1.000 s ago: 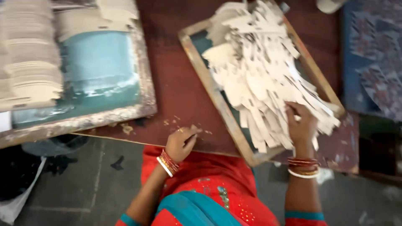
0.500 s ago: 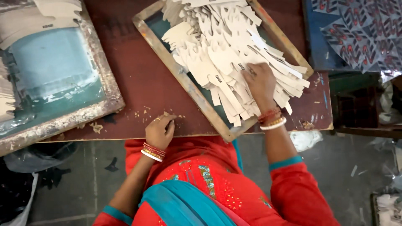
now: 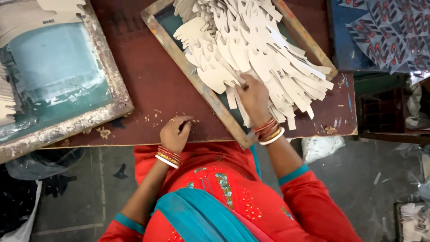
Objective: Sorting and stacking white fabric or paper cutouts on a production workbench.
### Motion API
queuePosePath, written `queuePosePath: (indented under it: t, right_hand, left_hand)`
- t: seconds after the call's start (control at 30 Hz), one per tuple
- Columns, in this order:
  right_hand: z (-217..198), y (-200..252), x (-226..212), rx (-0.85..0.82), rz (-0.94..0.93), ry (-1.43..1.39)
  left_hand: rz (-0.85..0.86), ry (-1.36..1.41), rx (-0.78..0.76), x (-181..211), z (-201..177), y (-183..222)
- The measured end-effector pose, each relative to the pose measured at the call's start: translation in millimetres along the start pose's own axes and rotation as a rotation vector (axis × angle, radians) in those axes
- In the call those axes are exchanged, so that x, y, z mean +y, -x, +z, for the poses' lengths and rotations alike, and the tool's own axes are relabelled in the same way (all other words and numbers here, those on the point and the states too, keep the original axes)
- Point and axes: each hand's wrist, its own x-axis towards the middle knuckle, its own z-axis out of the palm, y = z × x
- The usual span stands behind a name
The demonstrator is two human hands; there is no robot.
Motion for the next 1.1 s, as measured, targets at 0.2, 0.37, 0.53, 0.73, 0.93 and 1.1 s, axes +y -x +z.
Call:
queuePosePath:
  t: [0.2,0.37,0.53,0.73,0.93,1.1]
  right_hand:
    - [15,12,3,0.209,-0.254,0.255]
    - [-5,37,-50,-0.022,-0.152,0.175]
    - [-8,51,-23,-0.373,-0.209,-0.216]
    - [-88,-24,81,0.171,0.01,0.381]
    - [-96,-25,64,0.2,0.053,0.393]
    - [-118,-44,52,0.256,-0.019,0.0]
  left_hand:
    - [-0.201,0.486,-0.148,-32,38,-8]
    - [-0.374,0.98,-0.321,-7,73,-31]
    - [-0.729,1.41,-0.253,17,75,-42]
    - [-0.481,1.409,-0.155,-9,51,-22]
    - [-0.5,1.695,-0.198,-15,28,-33]
    - [-0.488,1.709,-0.108,-29,37,-33]
